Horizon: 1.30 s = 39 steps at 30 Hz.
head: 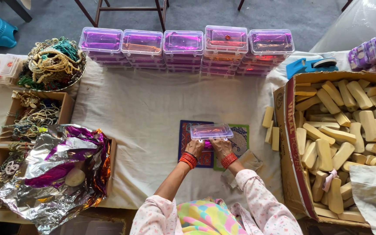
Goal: The person sits at a table and wraps small wooden blocks in a cloth, then places them into a small plastic container. They also handle a piece of shiny foil and a purple sheet, placing them on the table alongside the wrapped items.
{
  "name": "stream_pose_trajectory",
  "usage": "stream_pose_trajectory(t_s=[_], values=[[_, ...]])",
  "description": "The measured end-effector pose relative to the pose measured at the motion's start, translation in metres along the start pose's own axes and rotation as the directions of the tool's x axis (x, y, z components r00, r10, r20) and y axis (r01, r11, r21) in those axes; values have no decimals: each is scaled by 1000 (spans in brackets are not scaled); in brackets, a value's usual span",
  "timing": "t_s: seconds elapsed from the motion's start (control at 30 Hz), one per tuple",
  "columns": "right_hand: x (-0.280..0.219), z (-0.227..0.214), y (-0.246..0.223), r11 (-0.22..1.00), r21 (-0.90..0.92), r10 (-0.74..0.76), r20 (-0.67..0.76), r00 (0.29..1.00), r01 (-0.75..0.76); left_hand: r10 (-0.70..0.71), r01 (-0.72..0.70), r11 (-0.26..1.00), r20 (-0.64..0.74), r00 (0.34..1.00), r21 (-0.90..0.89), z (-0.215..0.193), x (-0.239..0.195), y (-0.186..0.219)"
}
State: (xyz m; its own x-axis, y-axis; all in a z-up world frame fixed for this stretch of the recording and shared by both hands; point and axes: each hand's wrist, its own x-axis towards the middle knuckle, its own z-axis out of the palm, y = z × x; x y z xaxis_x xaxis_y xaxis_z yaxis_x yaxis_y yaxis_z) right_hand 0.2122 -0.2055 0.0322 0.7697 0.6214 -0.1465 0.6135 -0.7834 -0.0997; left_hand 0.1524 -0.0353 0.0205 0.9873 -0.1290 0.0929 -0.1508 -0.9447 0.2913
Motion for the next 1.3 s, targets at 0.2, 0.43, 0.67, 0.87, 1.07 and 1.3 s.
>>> stream_pose_trajectory(t_s=[0.2, 0.43, 0.67, 0.87, 1.07, 1.3], values=[[-8, -23, -9, 986, -27, -158, -479, 863, 166, 52, -55, 998, -153, 987, -14, 25, -7, -3], [-18, 0, 12, 987, 161, -4, 81, 997, -10, -12, 12, 1000, 29, 1000, -8, 9, -12, 9], [-68, 8, 3, 971, 77, -195, -297, 935, 227, 78, -65, 994, -144, 987, 92, -14, -44, 28], [-76, 5, 7, 968, 68, -188, -441, 878, 241, 149, -122, 971, -122, 981, 206, -33, -66, 32], [-78, -32, 9, 996, -6, -77, -505, 860, 86, -33, 53, 989, -141, 989, 138, -50, -70, 42], [-85, -18, 13, 991, 50, -80, -543, 836, 127, 32, -17, 971, -56, 998, 240, -53, -71, 38]])
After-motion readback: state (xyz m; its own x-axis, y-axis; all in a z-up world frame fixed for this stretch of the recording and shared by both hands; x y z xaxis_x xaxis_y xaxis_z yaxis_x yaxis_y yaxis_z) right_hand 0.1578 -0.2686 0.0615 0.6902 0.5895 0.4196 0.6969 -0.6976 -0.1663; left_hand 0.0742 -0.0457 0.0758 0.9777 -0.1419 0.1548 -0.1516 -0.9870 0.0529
